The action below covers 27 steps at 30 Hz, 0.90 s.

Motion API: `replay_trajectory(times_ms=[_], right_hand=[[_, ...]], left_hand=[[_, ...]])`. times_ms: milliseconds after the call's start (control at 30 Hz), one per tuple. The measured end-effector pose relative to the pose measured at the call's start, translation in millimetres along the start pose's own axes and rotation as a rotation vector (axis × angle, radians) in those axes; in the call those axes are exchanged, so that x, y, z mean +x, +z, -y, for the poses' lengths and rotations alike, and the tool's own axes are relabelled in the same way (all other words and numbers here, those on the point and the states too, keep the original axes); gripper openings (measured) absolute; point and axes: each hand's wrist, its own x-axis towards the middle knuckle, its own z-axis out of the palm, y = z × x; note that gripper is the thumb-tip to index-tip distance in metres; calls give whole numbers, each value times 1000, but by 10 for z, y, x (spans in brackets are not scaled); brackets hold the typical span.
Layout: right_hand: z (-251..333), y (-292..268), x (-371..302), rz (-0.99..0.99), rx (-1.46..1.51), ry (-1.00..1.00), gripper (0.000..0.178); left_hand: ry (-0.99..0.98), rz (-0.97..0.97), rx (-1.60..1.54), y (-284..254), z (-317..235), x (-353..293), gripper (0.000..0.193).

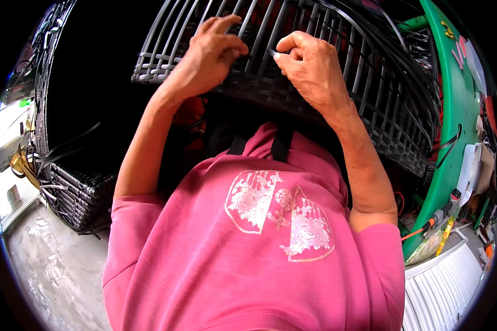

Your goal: The person weaves black plastic strips through a basket frame by hand, tucking ends into the weave and pulling them through to secure the structure.

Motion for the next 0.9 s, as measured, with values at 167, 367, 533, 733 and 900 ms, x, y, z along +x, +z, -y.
replay_trajectory(times_ms=[167, 367, 533, 733, 900], right_hand=[[15, 39, 166, 283, -67, 46, 13], [-89, 215, 110, 85, 116, -81, 16], [-70, 333, 184, 45, 476, -121, 22], [67, 325, 304, 62, 153, -21, 16], [52, 407, 499, 303, -138, -64, 18]], left_hand=[[3, 81, 119, 162, 12, 16, 25], [-30, 112, -141, 26, 160, 98, 11], [145, -53, -258, -442, -124, 179, 7], [-138, -97, -107, -219, 311, -71, 15], [-112, 17, 156, -25, 341, -101, 21]])
